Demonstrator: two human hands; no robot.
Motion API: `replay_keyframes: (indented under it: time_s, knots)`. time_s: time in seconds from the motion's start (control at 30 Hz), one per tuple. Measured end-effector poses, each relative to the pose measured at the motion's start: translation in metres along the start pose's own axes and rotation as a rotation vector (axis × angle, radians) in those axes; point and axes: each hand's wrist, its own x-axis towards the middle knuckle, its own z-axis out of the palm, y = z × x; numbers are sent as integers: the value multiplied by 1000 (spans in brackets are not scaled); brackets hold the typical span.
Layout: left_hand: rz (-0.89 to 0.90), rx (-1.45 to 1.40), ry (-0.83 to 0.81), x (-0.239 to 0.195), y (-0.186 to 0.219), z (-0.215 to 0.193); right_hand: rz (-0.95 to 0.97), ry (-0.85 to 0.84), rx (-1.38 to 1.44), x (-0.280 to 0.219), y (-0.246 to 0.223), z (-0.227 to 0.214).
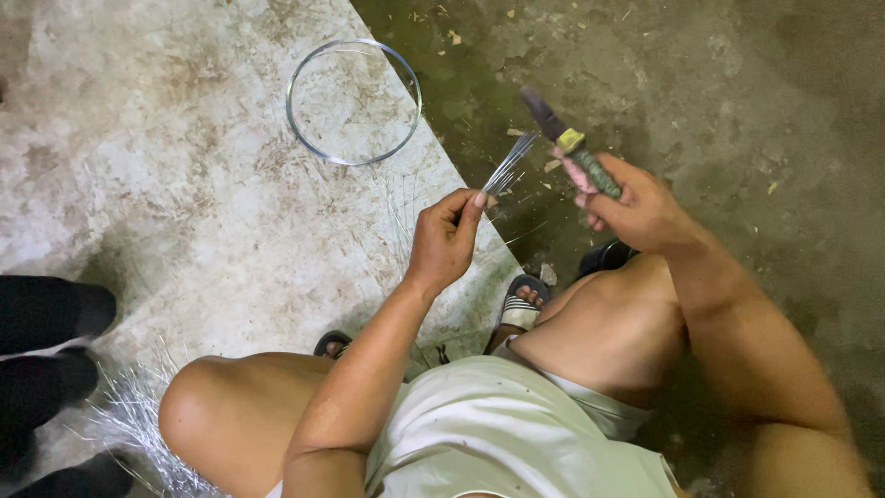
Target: The person sits on the floor and bends a long piece of metal wire into a circular shape. They use pliers to cut the wire and then continue to bend and shape it by hand.
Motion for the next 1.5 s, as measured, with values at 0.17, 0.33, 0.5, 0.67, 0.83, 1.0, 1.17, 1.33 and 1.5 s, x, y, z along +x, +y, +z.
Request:
replay_keyframes:
  time_s: [0.17, 0.33, 0.5, 0.67, 0.83, 1.0, 1.17, 1.33, 1.5]
  knots:
    - [-8, -31, 4, 1, -2, 2, -18, 109, -134, -2, -2, -1]
    - [0, -32, 3, 2, 0, 2, -35, 32, -176, 0, 1, 2]
    - [18, -38, 0, 0, 1, 1, 12, 56, -31, 0, 0, 4]
    - [-44, -59, -12, 1, -1, 3, -60, 43, -19, 0, 2, 6]
    - [0, -92, -20, 3, -4, 3, -108, -87, -20, 2, 1, 5]
    - [20, -88, -16, 2, -8, 1, -54, 42, -46, 2, -3, 6]
    - [3, -137, -27, 4, -13, 4, -128, -6, -34, -1, -3, 13]
    - [19, -145, -46, 5, -18, 6, -101, -30, -204, -1, -5, 15]
    - [-17, -221, -60, 3, -21, 7, -69, 21, -39, -1, -4, 17]
